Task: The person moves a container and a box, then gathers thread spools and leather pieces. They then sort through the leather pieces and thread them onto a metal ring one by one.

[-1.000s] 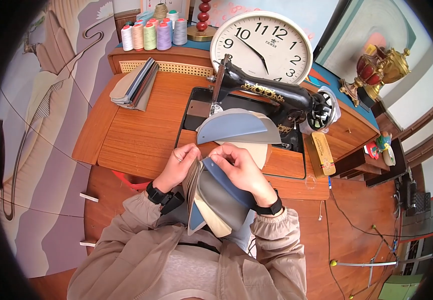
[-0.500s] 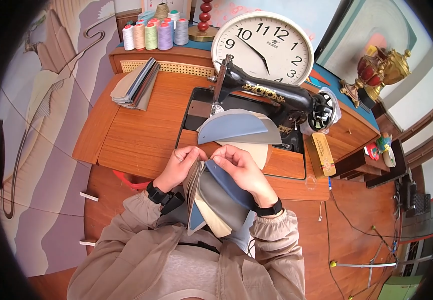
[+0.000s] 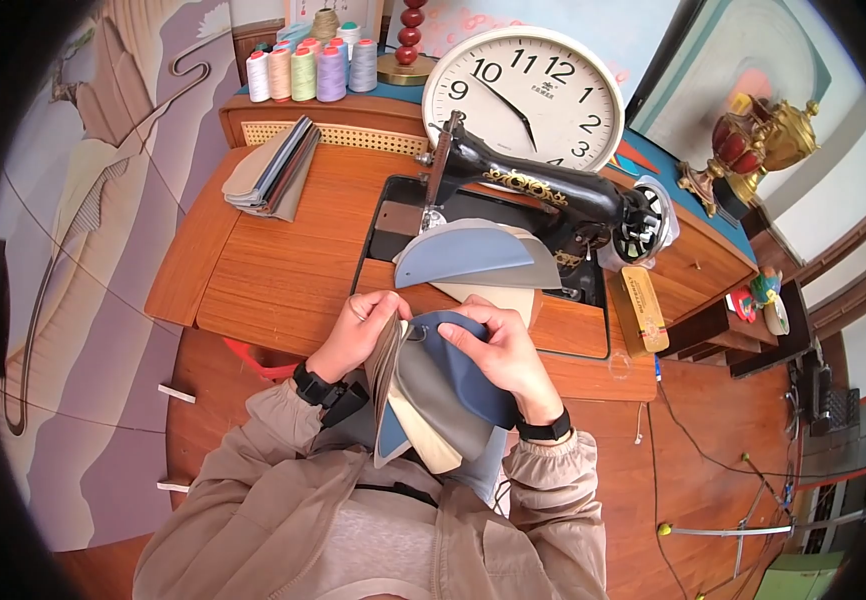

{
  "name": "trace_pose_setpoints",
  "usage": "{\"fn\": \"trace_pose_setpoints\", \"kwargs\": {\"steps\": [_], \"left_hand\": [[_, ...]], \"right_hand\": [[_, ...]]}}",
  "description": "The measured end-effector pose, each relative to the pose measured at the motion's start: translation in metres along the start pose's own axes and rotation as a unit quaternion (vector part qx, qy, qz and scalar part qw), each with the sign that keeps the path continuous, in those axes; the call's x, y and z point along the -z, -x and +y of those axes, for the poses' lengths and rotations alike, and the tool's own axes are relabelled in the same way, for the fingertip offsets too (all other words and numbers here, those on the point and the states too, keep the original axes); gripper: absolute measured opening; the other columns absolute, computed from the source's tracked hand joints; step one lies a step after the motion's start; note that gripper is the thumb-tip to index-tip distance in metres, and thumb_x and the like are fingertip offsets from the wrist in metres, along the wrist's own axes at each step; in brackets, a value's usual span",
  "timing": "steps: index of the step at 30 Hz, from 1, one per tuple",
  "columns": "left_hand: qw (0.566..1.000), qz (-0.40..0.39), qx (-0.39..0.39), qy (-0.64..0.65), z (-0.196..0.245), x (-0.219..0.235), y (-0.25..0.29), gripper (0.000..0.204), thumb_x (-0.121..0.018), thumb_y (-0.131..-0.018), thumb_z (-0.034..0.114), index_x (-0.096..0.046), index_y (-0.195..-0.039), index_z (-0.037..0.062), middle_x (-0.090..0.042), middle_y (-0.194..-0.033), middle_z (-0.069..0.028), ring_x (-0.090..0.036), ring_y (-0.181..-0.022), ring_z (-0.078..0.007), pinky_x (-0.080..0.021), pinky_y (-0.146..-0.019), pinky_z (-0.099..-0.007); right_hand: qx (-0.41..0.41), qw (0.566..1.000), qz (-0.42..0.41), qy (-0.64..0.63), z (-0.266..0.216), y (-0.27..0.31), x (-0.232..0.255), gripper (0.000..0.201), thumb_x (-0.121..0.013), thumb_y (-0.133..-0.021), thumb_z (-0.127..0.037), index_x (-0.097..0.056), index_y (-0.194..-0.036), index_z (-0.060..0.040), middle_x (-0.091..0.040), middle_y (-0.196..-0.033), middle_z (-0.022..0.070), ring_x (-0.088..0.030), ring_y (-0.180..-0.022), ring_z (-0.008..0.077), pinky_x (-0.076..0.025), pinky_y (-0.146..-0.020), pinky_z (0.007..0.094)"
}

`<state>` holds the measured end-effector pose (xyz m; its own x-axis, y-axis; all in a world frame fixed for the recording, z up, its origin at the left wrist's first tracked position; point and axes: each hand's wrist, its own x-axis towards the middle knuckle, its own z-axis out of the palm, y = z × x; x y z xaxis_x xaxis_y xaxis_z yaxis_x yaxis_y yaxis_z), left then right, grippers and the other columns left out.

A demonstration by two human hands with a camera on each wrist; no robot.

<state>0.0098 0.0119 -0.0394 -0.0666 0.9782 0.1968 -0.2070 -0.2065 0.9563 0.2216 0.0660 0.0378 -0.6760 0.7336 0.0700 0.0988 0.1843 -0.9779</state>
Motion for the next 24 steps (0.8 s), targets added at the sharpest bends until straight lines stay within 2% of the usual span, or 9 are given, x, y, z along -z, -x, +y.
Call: {"fn": "trace_pose_setpoints", "kwargs": {"steps": [3,9,12,14,15,17,18,20,24], "left_hand": [[1.0,-0.009,0.02,0.002,0.001,0.002,0.001,0.036,-0.047,-0.107,0.025,-0.067,-0.088,0.0014,-0.065,-0.077,0.0029,-0.055,-0.072,-0.0022,-0.046,-0.067,-0.0208],[1.0,-0.007,0.006,0.009,-0.002,0.002,0.0,0.036,-0.048,-0.107,0.025,-0.067,-0.089,0.0013,-0.065,-0.078,0.0026,-0.055,-0.072,-0.0023,-0.046,-0.067,-0.021],[1.0,-0.002,-0.009,-0.009,-0.006,0.002,-0.001,0.037,-0.048,-0.107,0.027,-0.068,-0.087,0.0025,-0.065,-0.078,0.003,-0.055,-0.071,-0.0019,-0.045,-0.064,-0.02],[1.0,0.003,-0.016,-0.012,-0.005,0.0,-0.002,0.038,-0.048,-0.107,0.028,-0.068,-0.088,0.0022,-0.065,-0.077,0.0024,-0.055,-0.071,-0.0022,-0.045,-0.064,-0.0202],[1.0,0.007,-0.022,-0.016,-0.004,-0.001,-0.002,0.038,-0.047,-0.107,0.028,-0.069,-0.089,0.002,-0.065,-0.077,0.0019,-0.055,-0.071,-0.0025,-0.045,-0.064,-0.0204],[1.0,0.006,-0.007,-0.013,-0.003,0.001,-0.002,0.039,-0.047,-0.107,0.028,-0.07,-0.09,0.0019,-0.065,-0.078,0.0014,-0.055,-0.071,-0.0027,-0.045,-0.065,-0.0205],[1.0,0.004,0.007,-0.011,-0.002,0.002,-0.001,0.039,-0.046,-0.107,0.028,-0.07,-0.091,0.0019,-0.066,-0.079,0.0009,-0.056,-0.072,-0.0029,-0.046,-0.066,-0.0206],[1.0,0.002,0.02,0.004,-0.002,0.006,-0.001,0.04,-0.046,-0.108,0.029,-0.07,-0.092,0.0017,-0.066,-0.08,0.0006,-0.056,-0.073,-0.0032,-0.046,-0.067,-0.0208],[1.0,-0.003,0.025,0.015,-0.002,0.007,0.001,0.043,-0.044,-0.108,0.031,-0.071,-0.094,0.0013,-0.067,-0.081,-0.0005,-0.057,-0.075,-0.0038,-0.046,-0.068,-0.0209]], "right_hand": [[0.011,1.0,0.011,0.015,-0.002,-0.001,-0.003,0.015,-0.07,-0.093,-0.011,-0.074,-0.104,-0.0013,-0.054,-0.081,0.0001,-0.049,-0.075,0.0093,-0.041,-0.069,0.025],[0.072,0.991,0.009,0.111,-0.015,-0.001,-0.007,0.015,-0.067,-0.093,-0.007,-0.072,-0.106,-0.0019,-0.053,-0.082,0.003,-0.05,-0.077,0.0134,-0.041,-0.073,0.026],[0.119,0.976,0.001,0.184,-0.022,-0.002,-0.008,0.016,-0.066,-0.092,-0.005,-0.072,-0.107,-0.0044,-0.054,-0.083,0.0063,-0.052,-0.076,0.0181,-0.043,-0.073,0.0283],[0.142,0.957,-0.019,0.251,-0.03,-0.002,-0.01,0.019,-0.066,-0.09,-0.003,-0.072,-0.108,-0.0069,-0.055,-0.084,0.009,-0.056,-0.075,0.0238,-0.047,-0.069,0.0327],[0.142,0.957,-0.019,0.251,-0.033,-0.001,-0.012,0.019,-0.066,-0.09,-0.003,-0.072,-0.108,-0.0069,-0.055,-0.084,0.009,-0.056,-0.075,0.0238,-0.047,-0.069,0.0327],[0.171,0.923,-0.017,0.345,-0.038,0.003,-0.016,0.026,-0.067,-0.084,-0.001,-0.072,-0.108,-0.0092,-0.056,-0.084,0.0092,-0.06,-0.074,0.0275,-0.05,-0.065,0.0375],[0.172,0.923,-0.018,0.345,-0.038,0.005,-0.018,0.026,-0.067,-0.084,-0.001,-0.072,-0.108,-0.0092,-0.056,-0.084,0.0092,-0.06,-0.074,0.0275,-0.05,-0.065,0.0375],[0.192,0.894,-0.014,0.404,-0.037,0.011,-0.021,0.032,-0.067,-0.079,0.001,-0.072,-0.108,-0.0108,-0.056,-0.084,0.0078,-0.062,-0.074,0.0286,-0.051,-0.064,0.0393],[0.167,0.909,0.007,0.382,-0.023,0.02,-0.024,0.034,-0.067,-0.077,0.001,-0.072,-0.107,-0.0126,-0.057,-0.086,0.0069,-0.062,-0.075,0.0281,-0.051,-0.065,0.0389]]}}
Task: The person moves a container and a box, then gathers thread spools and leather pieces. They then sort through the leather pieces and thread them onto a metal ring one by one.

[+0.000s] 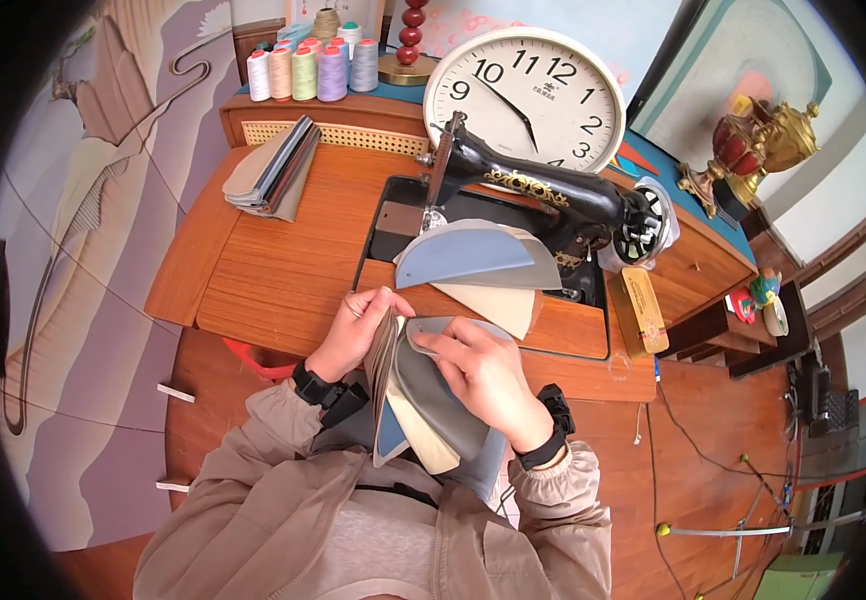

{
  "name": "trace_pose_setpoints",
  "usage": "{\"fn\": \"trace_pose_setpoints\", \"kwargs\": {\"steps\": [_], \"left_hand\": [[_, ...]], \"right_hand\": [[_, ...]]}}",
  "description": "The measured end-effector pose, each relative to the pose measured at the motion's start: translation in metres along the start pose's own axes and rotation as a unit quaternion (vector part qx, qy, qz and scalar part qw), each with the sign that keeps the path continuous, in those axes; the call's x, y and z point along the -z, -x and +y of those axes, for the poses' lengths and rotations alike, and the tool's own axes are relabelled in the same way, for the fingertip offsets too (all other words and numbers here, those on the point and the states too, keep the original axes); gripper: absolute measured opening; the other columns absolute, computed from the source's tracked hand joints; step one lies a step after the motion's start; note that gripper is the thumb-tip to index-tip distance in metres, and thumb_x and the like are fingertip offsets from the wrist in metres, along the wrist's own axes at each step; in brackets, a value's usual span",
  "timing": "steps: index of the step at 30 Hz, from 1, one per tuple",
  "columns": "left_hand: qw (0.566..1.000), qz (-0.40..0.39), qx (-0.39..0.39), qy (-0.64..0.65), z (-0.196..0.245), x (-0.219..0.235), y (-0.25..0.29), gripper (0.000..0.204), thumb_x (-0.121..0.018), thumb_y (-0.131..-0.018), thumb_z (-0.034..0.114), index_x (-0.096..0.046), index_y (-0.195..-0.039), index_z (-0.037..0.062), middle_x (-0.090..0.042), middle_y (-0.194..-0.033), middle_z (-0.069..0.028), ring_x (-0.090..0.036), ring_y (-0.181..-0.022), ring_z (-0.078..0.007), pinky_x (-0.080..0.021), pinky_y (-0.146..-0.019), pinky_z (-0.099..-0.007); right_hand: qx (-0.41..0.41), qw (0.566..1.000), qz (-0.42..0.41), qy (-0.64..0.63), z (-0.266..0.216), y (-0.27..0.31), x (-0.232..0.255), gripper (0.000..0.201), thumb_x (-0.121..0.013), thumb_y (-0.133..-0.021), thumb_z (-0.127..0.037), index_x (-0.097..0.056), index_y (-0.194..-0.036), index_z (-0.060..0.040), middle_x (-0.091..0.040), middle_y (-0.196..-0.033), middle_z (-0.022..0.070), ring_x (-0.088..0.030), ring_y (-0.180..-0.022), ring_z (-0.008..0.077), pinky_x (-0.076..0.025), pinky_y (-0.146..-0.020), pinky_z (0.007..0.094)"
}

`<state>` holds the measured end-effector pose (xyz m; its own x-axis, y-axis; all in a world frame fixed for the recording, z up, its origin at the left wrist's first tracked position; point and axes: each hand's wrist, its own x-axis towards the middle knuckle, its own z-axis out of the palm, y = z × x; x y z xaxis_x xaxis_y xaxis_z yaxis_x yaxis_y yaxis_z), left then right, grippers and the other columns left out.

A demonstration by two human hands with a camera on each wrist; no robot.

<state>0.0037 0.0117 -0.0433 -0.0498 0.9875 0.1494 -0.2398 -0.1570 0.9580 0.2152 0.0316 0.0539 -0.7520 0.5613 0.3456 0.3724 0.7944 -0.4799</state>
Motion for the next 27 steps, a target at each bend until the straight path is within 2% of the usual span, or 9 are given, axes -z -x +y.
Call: {"fn": "trace_pose_setpoints", "kwargs": {"steps": [7,10,12,13,15,16,22,24,27], "left_hand": [[1.0,0.0,-0.025,-0.005,0.001,-0.003,0.001,0.049,-0.041,-0.109,0.03,-0.075,-0.087,0.0005,-0.064,-0.072,0.0012,-0.055,-0.071,-0.0059,-0.045,-0.071,-0.0232],[0.998,-0.043,-0.043,-0.024,-0.004,0.003,-0.001,0.059,-0.038,-0.109,0.036,-0.07,-0.076,0.0001,-0.066,-0.076,-0.0056,-0.057,-0.073,-0.0116,-0.046,-0.072,-0.0284],[0.998,-0.034,-0.047,-0.027,-0.005,0.003,-0.001,0.059,-0.039,-0.109,0.036,-0.069,-0.074,-0.0006,-0.065,-0.074,-0.0058,-0.057,-0.072,-0.0126,-0.046,-0.071,-0.0283],[0.998,-0.034,-0.047,-0.026,-0.005,0.003,-0.002,0.059,-0.039,-0.109,0.036,-0.069,-0.074,-0.0006,-0.065,-0.074,-0.0058,-0.057,-0.072,-0.0126,-0.046,-0.071,-0.0283],[0.997,-0.025,-0.054,-0.04,-0.006,0.002,-0.002,0.057,-0.041,-0.108,0.036,-0.068,-0.073,-0.0008,-0.065,-0.073,-0.0056,-0.057,-0.071,-0.0121,-0.045,-0.07,-0.0279],[0.997,-0.027,-0.053,-0.039,-0.005,0.001,-0.001,0.057,-0.041,-0.108,0.036,-0.068,-0.073,-0.0008,-0.065,-0.073,-0.0056,-0.057,-0.071,-0.0121,-0.045,-0.07,-0.0279],[0.998,-0.015,-0.022,-0.048,-0.004,0.001,0.001,0.055,-0.043,-0.108,0.034,-0.066,-0.072,-0.0009,-0.064,-0.074,-0.0039,-0.057,-0.071,-0.0104,-0.045,-0.069,-0.0268],[0.999,0.003,-0.034,-0.027,-0.006,-0.001,0.0,0.051,-0.047,-0.107,0.034,-0.069,-0.075,0.0002,-0.06,-0.065,0.0019,-0.05,-0.064,-0.0051,-0.041,-0.063,-0.0243],[0.999,0.005,-0.037,-0.03,-0.01,0.0,-0.001,0.051,-0.049,-0.106,0.034,-0.069,-0.074,0.0002,-0.059,-0.064,0.0026,-0.05,-0.062,-0.0049,-0.041,-0.061,-0.0239]], "right_hand": [[0.031,0.999,-0.011,-0.031,-0.004,0.008,-0.013,0.042,-0.07,-0.074,0.0,-0.066,-0.116,-0.0069,-0.06,-0.086,0.0111,-0.062,-0.085,0.0321,-0.052,-0.073,0.0405],[0.0,0.997,-0.054,-0.063,-0.008,0.009,-0.009,0.035,-0.072,-0.079,-0.002,-0.067,-0.114,-0.0047,-0.064,-0.09,0.0109,-0.066,-0.088,0.0289,-0.054,-0.076,0.0356],[-0.067,0.973,0.011,-0.22,-0.003,0.015,-0.014,0.023,-0.072,-0.086,-0.005,-0.069,-0.108,-0.0018,-0.07,-0.095,0.0087,-0.068,-0.088,0.0191,-0.054,-0.077,0.0295],[-0.067,0.973,0.01,-0.22,0.0,0.015,-0.014,0.023,-0.072,-0.086,-0.005,-0.069,-0.108,-0.0018,-0.07,-0.095,0.0087,-0.068,-0.088,0.0191,-0.054,-0.077,0.0295],[-0.156,0.949,0.018,-0.274,0.006,0.016,-0.012,0.014,-0.071,-0.091,-0.007,-0.071,-0.103,0.0002,-0.073,-0.096,0.0063,-0.066,-0.088,0.0114,-0.052,-0.079,0.0258],[-0.149,0.944,0.031,-0.292,0.007,0.013,-0.012,0.012,-0.069,-0.092,-0.007,-0.072,-0.101,0.0001,-0.073,-0.093,0.0046,-0.065,-0.086,0.0096,-0.052,-0.079,0.0254],[-0.136,0.933,0.049,-0.329,0.014,-0.003,-0.023,0.013,-0.067,-0.095,-0.008,-0.072,-0.103,0.0002,-0.073,-0.093,0.004,-0.064,-0.087,0.009,-0.051,-0.081,0.0245],[-0.14,0.931,0.041,-0.335,0.018,-0.006,-0.025,0.013,-0.066,-0.095,-0.009,-0.072,-0.103,0.0003,-0.073,-0.093,0.0036,-0.064,-0.087,0.0089,-0.051,-0.081,0.0244],[-0.162,0.925,0.036,-0.343,0.022,-0.008,-0.025,0.014,-0.064,-0.097,-0.011,-0.071,-0.102,0.0004,-0.073,-0.093,0.0034,-0.064,-0.087,0.0084,-0.051,-0.081,0.0241]]}}
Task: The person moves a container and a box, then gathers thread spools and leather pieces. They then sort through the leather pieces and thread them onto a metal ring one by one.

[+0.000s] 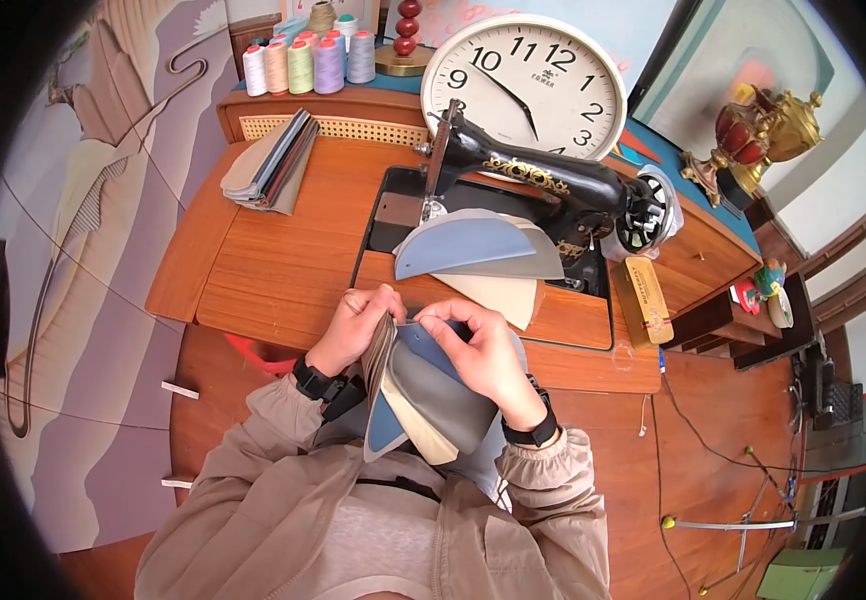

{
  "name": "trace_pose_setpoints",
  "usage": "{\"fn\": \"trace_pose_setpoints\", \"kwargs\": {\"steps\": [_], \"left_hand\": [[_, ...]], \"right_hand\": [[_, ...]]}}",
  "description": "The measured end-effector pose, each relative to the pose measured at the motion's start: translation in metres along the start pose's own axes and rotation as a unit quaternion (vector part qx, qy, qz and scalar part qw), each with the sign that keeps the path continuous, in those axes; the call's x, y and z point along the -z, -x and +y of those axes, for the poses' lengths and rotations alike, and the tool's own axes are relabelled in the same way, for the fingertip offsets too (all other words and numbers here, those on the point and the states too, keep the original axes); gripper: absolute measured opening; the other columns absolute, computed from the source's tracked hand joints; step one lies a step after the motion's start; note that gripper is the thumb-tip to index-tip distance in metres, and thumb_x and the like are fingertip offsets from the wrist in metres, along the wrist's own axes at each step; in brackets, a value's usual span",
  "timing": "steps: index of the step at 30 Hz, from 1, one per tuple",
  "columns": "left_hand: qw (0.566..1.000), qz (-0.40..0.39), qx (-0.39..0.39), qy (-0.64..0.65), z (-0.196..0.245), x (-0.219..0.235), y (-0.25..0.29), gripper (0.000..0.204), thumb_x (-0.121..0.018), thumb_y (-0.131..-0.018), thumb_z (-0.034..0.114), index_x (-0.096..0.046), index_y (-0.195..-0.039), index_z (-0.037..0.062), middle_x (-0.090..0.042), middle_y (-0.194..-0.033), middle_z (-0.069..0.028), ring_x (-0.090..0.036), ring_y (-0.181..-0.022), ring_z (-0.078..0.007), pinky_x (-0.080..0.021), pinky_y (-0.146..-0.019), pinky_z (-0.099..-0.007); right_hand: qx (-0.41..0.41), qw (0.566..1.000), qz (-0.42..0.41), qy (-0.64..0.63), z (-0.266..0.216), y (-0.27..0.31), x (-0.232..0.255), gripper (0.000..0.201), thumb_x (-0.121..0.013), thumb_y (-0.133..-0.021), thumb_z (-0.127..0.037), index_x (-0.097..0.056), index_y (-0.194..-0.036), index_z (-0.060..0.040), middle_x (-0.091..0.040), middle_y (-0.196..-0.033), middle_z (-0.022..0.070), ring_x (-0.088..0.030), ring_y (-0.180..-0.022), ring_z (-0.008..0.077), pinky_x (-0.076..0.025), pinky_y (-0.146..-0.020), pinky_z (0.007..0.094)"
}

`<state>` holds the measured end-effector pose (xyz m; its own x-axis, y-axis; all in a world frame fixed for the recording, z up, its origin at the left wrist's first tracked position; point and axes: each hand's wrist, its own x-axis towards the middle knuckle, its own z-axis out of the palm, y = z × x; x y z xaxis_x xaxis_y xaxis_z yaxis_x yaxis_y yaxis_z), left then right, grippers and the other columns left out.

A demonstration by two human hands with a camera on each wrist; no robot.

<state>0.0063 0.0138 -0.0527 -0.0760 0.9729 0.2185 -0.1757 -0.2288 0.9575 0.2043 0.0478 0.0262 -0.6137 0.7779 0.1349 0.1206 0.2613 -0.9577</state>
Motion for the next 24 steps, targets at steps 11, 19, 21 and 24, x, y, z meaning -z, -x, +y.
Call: {"fn": "trace_pose_setpoints", "kwargs": {"steps": [11,19,21,24], "left_hand": [[1.0,-0.014,0.002,-0.016,-0.001,0.002,0.001,0.049,-0.048,-0.107,0.033,-0.067,-0.075,0.0,-0.063,-0.07,-0.0006,-0.054,-0.066,-0.0064,-0.043,-0.063,-0.0239],[0.999,-0.044,0.008,-0.01,0.003,0.006,0.002,0.048,-0.047,-0.107,0.031,-0.062,-0.072,0.0011,-0.064,-0.073,-0.0013,-0.056,-0.068,-0.0076,-0.046,-0.065,-0.0246],[0.998,-0.057,0.004,-0.017,0.004,0.007,0.001,0.049,-0.047,-0.107,0.03,-0.061,-0.071,0.0011,-0.064,-0.072,-0.0016,-0.056,-0.068,-0.0077,-0.045,-0.064,-0.0244],[0.998,-0.052,-0.001,-0.019,0.003,0.005,0.001,0.05,-0.047,-0.107,0.03,-0.06,-0.069,0.0014,-0.063,-0.071,-0.0014,-0.055,-0.067,-0.0079,-0.045,-0.064,-0.0244]], "right_hand": [[-0.057,0.996,-0.023,-0.072,-0.002,-0.01,0.003,0.016,-0.062,-0.099,-0.012,-0.069,-0.101,0.0022,-0.07,-0.091,0.0005,-0.06,-0.084,0.0066,-0.049,-0.08,0.0231],[-0.089,0.986,-0.04,-0.137,-0.002,-0.018,0.005,0.016,-0.061,-0.1,-0.012,-0.069,-0.1,0.0018,-0.069,-0.091,-0.0005,-0.059,-0.083,0.005,-0.049,-0.078,0.0216],[-0.096,0.985,-0.041,-0.141,-0.001,-0.019,0.006,0.016,-0.061,-0.099,-0.012,-0.07,-0.1,0.0017,-0.069,-0.091,-0.0005,-0.059,-0.083,0.0048,-0.049,-0.078,0.0214],[-0.099,0.985,-0.043,-0.137,-0.001,-0.021,0.007,0.016,-0.061,-0.099,-0.012,-0.07,-0.1,0.0016,-0.069,-0.09,-0.0008,-0.06,-0.082,0.0047,-0.049,-0.077,0.0218]]}}
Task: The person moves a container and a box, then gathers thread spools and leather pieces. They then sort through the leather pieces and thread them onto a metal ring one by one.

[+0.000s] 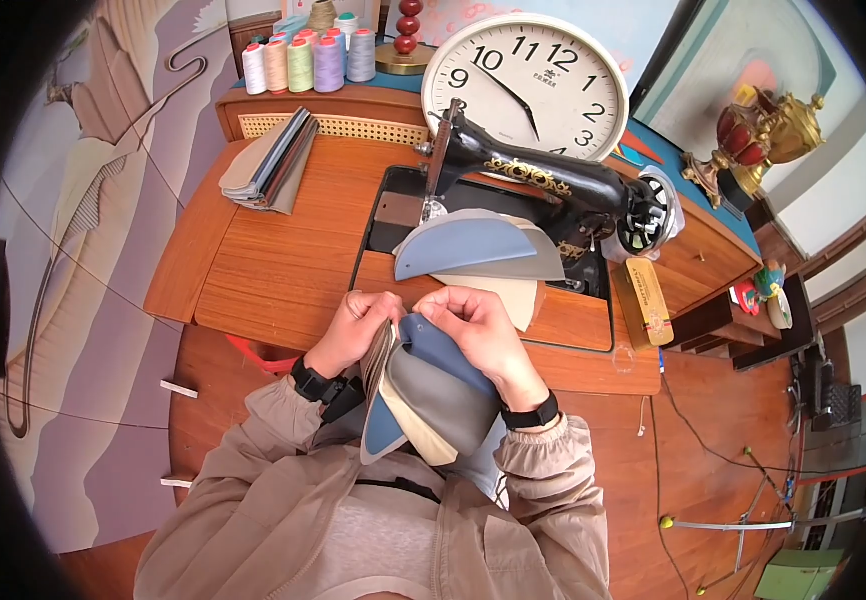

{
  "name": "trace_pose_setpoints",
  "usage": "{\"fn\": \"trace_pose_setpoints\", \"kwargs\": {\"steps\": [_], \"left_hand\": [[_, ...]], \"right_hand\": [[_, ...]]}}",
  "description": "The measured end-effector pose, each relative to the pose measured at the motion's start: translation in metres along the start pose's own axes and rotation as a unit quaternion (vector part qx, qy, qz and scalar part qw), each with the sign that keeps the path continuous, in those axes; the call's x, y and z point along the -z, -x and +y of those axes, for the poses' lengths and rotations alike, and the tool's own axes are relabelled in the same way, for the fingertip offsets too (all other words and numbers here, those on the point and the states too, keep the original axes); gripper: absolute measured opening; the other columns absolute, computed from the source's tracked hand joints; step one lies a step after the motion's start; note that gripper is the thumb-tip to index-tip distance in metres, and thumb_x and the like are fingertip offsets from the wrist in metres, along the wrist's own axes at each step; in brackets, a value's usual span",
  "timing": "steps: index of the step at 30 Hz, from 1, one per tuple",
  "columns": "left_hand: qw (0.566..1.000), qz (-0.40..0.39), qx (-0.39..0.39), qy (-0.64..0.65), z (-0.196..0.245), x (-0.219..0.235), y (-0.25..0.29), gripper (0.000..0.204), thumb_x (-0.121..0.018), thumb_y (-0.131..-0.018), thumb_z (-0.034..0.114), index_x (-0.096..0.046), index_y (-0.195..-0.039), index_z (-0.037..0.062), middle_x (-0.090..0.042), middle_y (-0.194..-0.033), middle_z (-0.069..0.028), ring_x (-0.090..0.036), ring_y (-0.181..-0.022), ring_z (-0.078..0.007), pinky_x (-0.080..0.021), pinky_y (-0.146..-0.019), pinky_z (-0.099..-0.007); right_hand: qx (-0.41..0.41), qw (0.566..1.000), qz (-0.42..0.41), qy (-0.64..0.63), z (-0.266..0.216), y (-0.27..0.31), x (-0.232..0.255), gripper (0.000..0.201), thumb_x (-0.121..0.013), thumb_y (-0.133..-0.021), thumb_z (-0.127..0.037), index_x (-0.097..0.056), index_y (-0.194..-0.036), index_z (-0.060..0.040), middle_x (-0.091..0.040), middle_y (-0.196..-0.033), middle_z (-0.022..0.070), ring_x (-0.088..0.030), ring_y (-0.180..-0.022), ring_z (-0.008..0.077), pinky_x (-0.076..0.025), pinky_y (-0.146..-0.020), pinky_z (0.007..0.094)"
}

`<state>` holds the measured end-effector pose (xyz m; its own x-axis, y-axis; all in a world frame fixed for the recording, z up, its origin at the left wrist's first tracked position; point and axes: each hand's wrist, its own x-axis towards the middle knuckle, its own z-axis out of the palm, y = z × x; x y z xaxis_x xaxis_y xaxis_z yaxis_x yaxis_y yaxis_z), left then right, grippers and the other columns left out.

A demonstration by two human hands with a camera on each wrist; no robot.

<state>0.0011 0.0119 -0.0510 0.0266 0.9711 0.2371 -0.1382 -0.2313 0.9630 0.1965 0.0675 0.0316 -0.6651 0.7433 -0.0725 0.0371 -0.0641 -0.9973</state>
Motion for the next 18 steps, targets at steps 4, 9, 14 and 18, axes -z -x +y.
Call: {"fn": "trace_pose_setpoints", "kwargs": {"steps": [4,9,14,18], "left_hand": [[1.0,-0.016,0.004,0.02,0.006,-0.002,0.001,0.049,-0.046,-0.107,0.03,-0.06,-0.069,0.0018,-0.061,-0.07,-0.0011,-0.054,-0.066,-0.0077,-0.044,-0.064,-0.0247],[0.998,-0.008,-0.016,0.053,-0.001,-0.002,-0.002,0.049,-0.049,-0.106,0.033,-0.067,-0.072,0.0021,-0.064,-0.064,-0.0012,-0.056,-0.061,-0.0056,-0.044,-0.06,-0.0236],[0.999,-0.021,0.022,0.03,0.004,-0.001,0.0,0.051,-0.044,-0.108,0.032,-0.06,-0.07,0.0017,-0.06,-0.072,-0.0021,-0.054,-0.07,-0.009,-0.043,-0.067,-0.0252],[0.999,0.01,0.001,0.033,0.006,-0.003,-0.001,0.054,-0.042,-0.108,0.034,-0.062,-0.07,0.0014,-0.06,-0.073,-0.0032,-0.054,-0.07,-0.0104,-0.043,-0.069,-0.0261]], "right_hand": [[-0.007,0.999,-0.029,0.037,-0.004,-0.006,0.003,0.016,-0.062,-0.099,-0.013,-0.071,-0.099,0.0009,-0.069,-0.089,-0.0013,-0.06,-0.08,0.0043,-0.049,-0.074,0.0212],[-0.04,0.997,-0.056,0.023,0.005,-0.005,0.006,0.016,-0.063,-0.099,-0.013,-0.071,-0.1,0.0003,-0.069,-0.088,-0.0018,-0.059,-0.077,0.0037,-0.049,-0.071,0.0206],[-0.02,0.999,-0.031,0.0,0.018,0.007,-0.002,0.012,-0.064,-0.098,-0.012,-0.07,-0.098,-0.0011,-0.069,-0.089,-0.0028,-0.058,-0.079,0.0027,-0.048,-0.073,0.0201],[0.151,0.958,0.102,0.222,0.025,0.02,-0.015,0.007,-0.068,-0.09,-0.003,-0.068,-0.097,-0.0004,-0.069,-0.091,0.0048,-0.063,-0.084,0.0117,-0.05,-0.077,0.0245]]}}
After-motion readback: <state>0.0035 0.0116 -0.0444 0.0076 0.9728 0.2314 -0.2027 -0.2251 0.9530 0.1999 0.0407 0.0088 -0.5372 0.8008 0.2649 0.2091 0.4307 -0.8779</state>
